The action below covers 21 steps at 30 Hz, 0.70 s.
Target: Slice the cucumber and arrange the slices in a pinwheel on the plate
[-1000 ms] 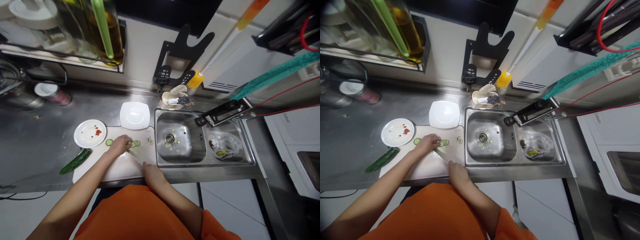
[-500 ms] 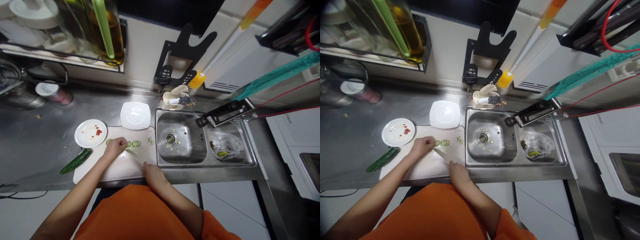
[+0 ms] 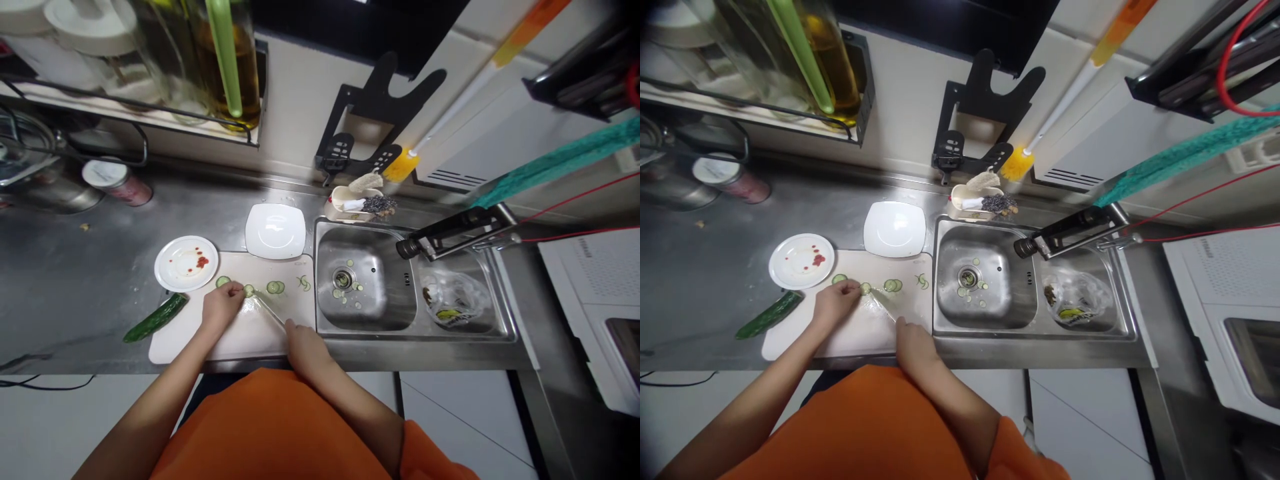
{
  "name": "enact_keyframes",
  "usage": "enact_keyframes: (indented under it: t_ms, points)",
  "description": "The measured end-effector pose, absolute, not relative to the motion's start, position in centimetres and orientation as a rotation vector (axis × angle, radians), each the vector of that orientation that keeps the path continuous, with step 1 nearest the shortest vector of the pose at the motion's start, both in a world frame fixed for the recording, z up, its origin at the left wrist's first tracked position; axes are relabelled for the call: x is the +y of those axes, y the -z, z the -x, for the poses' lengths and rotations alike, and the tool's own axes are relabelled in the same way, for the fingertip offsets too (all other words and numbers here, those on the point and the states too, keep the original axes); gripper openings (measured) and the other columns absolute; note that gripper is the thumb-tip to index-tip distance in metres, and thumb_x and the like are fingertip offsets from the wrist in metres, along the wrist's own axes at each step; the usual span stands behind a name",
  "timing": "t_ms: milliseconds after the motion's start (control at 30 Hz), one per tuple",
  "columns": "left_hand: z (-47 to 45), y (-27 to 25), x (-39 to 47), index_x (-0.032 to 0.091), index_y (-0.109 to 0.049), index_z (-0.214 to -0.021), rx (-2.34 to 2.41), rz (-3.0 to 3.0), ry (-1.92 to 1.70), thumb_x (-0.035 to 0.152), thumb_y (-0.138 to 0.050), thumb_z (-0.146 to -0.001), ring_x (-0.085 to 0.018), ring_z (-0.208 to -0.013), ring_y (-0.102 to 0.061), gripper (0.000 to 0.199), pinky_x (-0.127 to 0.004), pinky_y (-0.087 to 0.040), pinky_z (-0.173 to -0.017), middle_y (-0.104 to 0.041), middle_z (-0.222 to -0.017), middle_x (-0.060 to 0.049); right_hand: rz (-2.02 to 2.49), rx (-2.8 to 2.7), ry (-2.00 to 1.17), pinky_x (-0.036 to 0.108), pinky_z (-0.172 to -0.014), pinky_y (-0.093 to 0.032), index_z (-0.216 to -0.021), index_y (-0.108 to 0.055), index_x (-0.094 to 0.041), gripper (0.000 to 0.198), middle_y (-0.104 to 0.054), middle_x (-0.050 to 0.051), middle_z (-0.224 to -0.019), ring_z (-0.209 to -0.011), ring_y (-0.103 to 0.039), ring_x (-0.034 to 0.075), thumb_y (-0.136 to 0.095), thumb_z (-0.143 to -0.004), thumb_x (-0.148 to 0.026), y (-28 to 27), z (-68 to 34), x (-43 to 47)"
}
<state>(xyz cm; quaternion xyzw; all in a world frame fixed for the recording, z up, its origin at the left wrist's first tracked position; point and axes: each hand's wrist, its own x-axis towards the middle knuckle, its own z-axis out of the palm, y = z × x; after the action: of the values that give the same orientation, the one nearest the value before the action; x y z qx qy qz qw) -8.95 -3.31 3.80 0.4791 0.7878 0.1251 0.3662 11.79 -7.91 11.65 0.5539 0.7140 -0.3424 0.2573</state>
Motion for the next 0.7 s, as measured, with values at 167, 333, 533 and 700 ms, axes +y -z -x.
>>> enact_keyframes:
  t_ms: [167, 333, 533, 700]
  points:
    - [8.9, -3.6, -3.2, 0.025, -0.071, -0.085, 2.040, -1.217, -0.316, 0.038, -0.056, -0.071, -0.018, -0.078, -0.066, 0.024, -0.024, -0.042, -0.070, -0.074, -0.082, 0.002, -1.524, 2.000, 0.906, 0.031, -0.071, -0.049, -0.114, -0.050, -0.013, 0.033, -0.068, 0.015, -0.096, -0.095, -0.065, 0.026, -0.033, -0.088, -0.002, -11.5, -10.7, -7.6]
    - [9.0, -3.6, -3.2, 0.025, -0.071, -0.083, 2.038, -1.211, -0.303, 0.037, -0.055, -0.071, -0.017, -0.077, -0.065, 0.024, -0.024, -0.041, -0.070, -0.073, -0.081, 0.002, -1.524, 1.999, 0.892, 0.030, -0.071, -0.050, -0.112, -0.051, -0.013, 0.030, -0.068, 0.015, -0.095, -0.094, -0.066, 0.025, -0.033, -0.089, -0.004, -11.6, -10.2, -7.2]
    - [9.1, -3.6, -3.2, 0.024, -0.071, -0.083, 2.029, -1.243, -0.314, 0.037, -0.054, -0.072, -0.019, -0.079, -0.065, 0.024, -0.024, -0.042, -0.070, -0.073, -0.082, 0.001, -1.535, 1.982, 0.912, 0.028, -0.072, -0.050, -0.111, -0.051, -0.013, 0.029, -0.068, 0.015, -0.095, -0.094, -0.066, 0.024, -0.034, -0.090, -0.004, -11.9, -10.0, -7.0]
    - [9.2, -3.5, -3.2, 0.024, -0.070, -0.082, 2.016, -1.249, -0.319, 0.037, -0.054, -0.072, -0.019, -0.077, -0.065, 0.023, -0.025, -0.043, -0.069, -0.073, -0.080, 0.001, -1.541, 1.967, 0.954, 0.031, -0.073, -0.050, -0.111, -0.051, -0.013, 0.030, -0.068, 0.015, -0.097, -0.095, -0.066, 0.025, -0.033, -0.090, -0.003, -12.1, -9.8, -6.9]
